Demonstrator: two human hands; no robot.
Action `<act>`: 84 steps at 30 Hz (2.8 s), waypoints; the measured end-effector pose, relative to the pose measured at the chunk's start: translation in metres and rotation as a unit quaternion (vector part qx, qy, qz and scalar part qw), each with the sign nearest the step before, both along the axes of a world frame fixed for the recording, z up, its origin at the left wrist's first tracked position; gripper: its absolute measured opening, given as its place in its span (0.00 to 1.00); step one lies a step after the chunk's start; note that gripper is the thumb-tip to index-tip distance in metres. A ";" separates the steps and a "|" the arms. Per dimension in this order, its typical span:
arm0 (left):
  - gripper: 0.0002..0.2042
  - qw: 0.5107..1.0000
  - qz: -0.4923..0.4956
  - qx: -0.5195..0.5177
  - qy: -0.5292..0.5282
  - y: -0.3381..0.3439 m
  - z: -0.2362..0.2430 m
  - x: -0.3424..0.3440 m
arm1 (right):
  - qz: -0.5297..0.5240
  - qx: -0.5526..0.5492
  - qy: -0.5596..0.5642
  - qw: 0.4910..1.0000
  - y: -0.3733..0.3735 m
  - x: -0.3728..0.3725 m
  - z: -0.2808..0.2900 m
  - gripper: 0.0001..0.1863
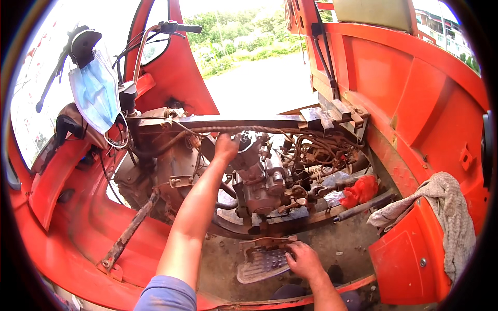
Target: The person works on the disassembled top portion of a small vehicle engine block, using hands to clean or position components before using a torque wrench to check or secure the fasteners manually.
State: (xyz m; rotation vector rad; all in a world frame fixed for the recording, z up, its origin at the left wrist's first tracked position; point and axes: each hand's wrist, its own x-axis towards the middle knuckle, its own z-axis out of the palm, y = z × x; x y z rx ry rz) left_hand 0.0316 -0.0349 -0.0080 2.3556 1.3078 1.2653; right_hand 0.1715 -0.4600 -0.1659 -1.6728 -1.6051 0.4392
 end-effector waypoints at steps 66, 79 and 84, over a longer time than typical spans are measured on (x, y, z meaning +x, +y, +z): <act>0.20 0.992 0.003 -0.124 -0.032 0.002 -0.014 0.022 | 0.036 -0.031 -0.023 0.999 -0.001 -0.007 -0.011 0.16; 0.17 0.997 -0.018 -0.048 -0.059 0.018 -0.034 0.017 | 0.040 -0.030 -0.027 0.998 0.001 -0.008 -0.010 0.17; 0.16 0.997 0.075 0.001 -0.005 -0.003 -0.020 0.033 | 0.036 -0.041 -0.035 0.998 -0.002 -0.009 -0.012 0.17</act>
